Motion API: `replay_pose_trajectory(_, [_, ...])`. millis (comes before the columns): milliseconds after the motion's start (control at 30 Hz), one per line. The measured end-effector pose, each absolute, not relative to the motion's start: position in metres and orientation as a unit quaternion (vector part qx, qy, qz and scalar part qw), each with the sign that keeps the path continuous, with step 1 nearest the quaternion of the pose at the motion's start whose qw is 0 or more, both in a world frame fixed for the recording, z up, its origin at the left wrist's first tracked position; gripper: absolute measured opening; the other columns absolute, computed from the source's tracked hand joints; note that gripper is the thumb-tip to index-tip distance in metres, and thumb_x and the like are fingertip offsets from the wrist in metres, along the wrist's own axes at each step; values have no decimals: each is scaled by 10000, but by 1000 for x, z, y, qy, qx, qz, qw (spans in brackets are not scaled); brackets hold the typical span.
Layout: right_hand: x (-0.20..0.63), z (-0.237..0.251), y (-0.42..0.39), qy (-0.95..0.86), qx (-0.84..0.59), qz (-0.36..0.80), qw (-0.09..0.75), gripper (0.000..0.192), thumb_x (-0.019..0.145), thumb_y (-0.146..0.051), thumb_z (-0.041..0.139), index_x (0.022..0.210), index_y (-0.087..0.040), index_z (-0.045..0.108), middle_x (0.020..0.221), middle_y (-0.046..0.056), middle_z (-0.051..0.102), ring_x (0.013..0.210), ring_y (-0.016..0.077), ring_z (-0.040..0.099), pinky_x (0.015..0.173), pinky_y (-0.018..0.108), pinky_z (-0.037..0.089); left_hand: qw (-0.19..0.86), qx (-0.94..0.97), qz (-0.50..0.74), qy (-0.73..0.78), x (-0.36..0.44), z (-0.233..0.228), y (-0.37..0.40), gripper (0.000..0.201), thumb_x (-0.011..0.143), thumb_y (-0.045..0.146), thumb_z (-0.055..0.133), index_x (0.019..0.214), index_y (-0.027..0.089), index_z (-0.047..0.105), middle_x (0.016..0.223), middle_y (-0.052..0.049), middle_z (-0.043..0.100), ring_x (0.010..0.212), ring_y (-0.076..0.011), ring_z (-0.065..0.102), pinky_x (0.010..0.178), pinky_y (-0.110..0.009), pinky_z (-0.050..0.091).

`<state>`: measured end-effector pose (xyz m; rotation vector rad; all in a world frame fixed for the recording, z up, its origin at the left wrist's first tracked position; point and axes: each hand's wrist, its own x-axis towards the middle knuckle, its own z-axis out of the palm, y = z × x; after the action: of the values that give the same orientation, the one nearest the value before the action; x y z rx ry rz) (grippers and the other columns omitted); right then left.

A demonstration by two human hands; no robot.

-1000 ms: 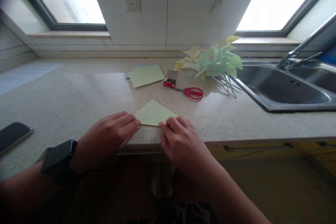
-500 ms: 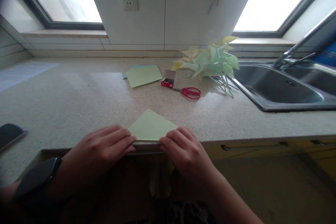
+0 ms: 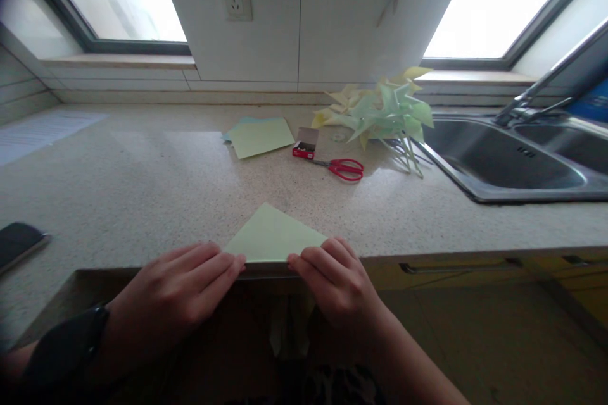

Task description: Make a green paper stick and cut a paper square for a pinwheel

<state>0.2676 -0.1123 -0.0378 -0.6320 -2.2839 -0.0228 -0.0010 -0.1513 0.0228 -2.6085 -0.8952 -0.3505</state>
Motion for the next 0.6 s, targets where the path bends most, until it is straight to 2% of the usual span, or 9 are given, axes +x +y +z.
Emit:
replay_pose_trajectory(233, [265, -39, -112, -887, -259, -46, 379, 278, 927, -78, 651, 1192, -159, 671, 898, 54, 708, 752, 189, 509, 711, 371, 448, 199, -916, -104, -332, 2, 25, -155, 197, 883, -2, 535, 946, 75, 705, 767, -62, 693, 639, -238, 636, 522, -365, 547])
replay_pose_trajectory(500, [265, -37, -114, -886, -257, -61, 380, 327, 888, -53, 701, 1202, -135, 664, 955, 69, 733, 789, 191, 524, 722, 366, 458, 197, -911, -89, -350, 5, 26, -152, 180, 834, -11, 591, 926, 100, 699, 730, -41, 669, 602, -239, 622, 474, -359, 526])
replay_pose_trajectory(600, [267, -36, -115, -887, -259, -46, 380, 310, 909, -54, 667, 1205, -145, 670, 988, 76, 725, 821, 193, 539, 750, 370, 477, 192, -910, -87, -357, 6, 25, -152, 174, 830, -1, 613, 944, 101, 694, 730, -36, 669, 598, -235, 627, 470, -352, 524])
